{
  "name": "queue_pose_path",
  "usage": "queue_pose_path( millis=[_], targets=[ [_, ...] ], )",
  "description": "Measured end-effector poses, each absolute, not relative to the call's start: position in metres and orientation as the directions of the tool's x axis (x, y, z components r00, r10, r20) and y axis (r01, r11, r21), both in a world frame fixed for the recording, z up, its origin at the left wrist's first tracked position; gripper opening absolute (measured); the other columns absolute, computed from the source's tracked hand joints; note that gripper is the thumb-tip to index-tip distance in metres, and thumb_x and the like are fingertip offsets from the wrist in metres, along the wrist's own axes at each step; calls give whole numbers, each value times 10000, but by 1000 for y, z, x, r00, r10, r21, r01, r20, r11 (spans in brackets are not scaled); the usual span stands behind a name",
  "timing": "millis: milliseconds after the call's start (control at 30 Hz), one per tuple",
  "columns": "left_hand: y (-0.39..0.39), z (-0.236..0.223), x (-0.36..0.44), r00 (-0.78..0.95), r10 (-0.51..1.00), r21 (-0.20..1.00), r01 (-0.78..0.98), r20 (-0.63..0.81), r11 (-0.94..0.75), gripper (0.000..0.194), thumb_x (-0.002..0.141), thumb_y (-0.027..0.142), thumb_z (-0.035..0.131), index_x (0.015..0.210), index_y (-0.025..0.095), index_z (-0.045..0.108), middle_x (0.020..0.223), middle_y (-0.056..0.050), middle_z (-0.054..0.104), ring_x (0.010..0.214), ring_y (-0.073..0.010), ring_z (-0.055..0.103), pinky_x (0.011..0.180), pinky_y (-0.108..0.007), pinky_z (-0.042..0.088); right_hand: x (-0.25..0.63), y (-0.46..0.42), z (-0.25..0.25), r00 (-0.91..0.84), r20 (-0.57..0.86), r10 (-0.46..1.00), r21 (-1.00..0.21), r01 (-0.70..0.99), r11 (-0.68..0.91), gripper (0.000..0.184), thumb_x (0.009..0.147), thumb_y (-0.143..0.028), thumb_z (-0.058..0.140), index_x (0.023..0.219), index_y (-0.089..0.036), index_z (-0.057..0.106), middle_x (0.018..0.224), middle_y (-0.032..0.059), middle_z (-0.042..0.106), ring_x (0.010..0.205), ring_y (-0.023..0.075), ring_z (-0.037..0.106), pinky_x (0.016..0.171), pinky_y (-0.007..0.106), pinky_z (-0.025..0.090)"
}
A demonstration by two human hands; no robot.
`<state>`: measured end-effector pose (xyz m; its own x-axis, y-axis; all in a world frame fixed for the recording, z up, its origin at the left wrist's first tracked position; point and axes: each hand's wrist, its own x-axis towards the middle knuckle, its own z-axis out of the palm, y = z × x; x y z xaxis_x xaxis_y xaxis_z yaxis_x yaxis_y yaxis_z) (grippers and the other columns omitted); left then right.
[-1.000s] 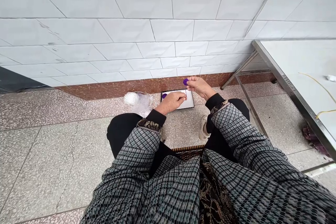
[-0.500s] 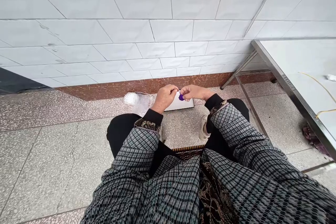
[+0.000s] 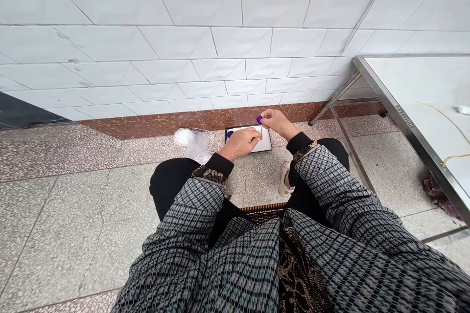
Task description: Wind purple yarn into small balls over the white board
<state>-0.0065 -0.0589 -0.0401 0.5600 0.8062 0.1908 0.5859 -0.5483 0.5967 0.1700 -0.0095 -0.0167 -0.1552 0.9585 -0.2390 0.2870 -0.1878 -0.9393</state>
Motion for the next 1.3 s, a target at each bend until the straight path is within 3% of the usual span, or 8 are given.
queue_pose_path(
  millis=[100, 200, 300, 500, 700, 967, 1133, 1300],
  targets=[
    [-59, -37, -11, 490, 837, 544, 646, 243, -536, 239, 944, 224, 511, 896, 190, 742, 915, -82, 713, 868, -215, 668, 783, -308, 497, 172, -11, -18, -286, -247, 926, -835, 548, -54, 200, 686, 16, 705, 653, -165, 627, 575, -35, 594, 552, 97, 496, 550, 232, 375],
    [-56, -35, -16, 365, 891, 575, 680, 271, -454, 212, 935, 211, 517, 924, 195, 728, 929, -73, 716, 891, -210, 665, 789, -302, 491, 174, -16, -13, -498, -404, 768, -826, 560, -71, 179, 674, 22, 692, 675, -157, 678, 567, -37, 610, 549, 97, 515, 554, 232, 395],
    [-53, -37, -17, 267, 934, 679, 642, 237, -356, 183, 893, 171, 542, 969, 198, 707, 867, -36, 709, 798, -184, 647, 749, -290, 477, 176, -21, -7, -604, -426, 674, -894, 395, -211, 177, 711, 19, 665, 733, -151, 707, 580, -39, 627, 557, 84, 545, 558, 202, 434],
    [-51, -43, -6, 91, 969, 856, 454, 231, -247, 152, 897, 188, 507, 925, 181, 656, 749, 6, 637, 645, -133, 559, 673, -256, 473, 171, -23, -1, -509, -419, 752, -855, -58, -516, 107, 815, -29, 685, 815, -135, 677, 652, -23, 657, 555, 51, 568, 596, 168, 497],
    [-53, -41, -1, 45, 967, 880, 406, 251, -248, 124, 855, 233, 599, 950, 175, 656, 895, -40, 711, 781, -151, 635, 750, -264, 524, 159, -25, -6, -388, -431, 815, -801, -253, -543, 129, 861, -46, 683, 814, -149, 622, 638, -25, 658, 555, 50, 573, 579, 146, 499],
    [-48, -41, -4, 16, 991, 879, 460, 135, -127, 71, 818, 219, 607, 852, 164, 637, 772, -9, 680, 679, -134, 583, 677, -253, 470, 160, -27, -3, -395, -405, 825, -862, -134, -488, 144, 871, -27, 624, 849, -167, 602, 692, -33, 657, 607, 65, 622, 602, 172, 512],
    [-49, -37, -9, 63, 975, 734, 648, 213, -202, 53, 800, 187, 623, 839, 185, 660, 851, -40, 718, 748, -169, 613, 732, -284, 474, 163, -26, -4, -380, -381, 843, -899, -59, -433, 126, 871, -77, 662, 848, -177, 588, 702, -32, 629, 588, 68, 583, 596, 186, 502],
    [-52, -36, -11, 156, 957, 650, 705, 246, -282, 61, 800, 181, 618, 822, 194, 673, 824, -45, 700, 750, -183, 607, 714, -288, 466, 164, -25, -6, -375, -347, 859, -935, 74, -345, 153, 823, -69, 716, 849, -184, 619, 698, -15, 643, 595, 94, 586, 551, 199, 472]
  ],
)
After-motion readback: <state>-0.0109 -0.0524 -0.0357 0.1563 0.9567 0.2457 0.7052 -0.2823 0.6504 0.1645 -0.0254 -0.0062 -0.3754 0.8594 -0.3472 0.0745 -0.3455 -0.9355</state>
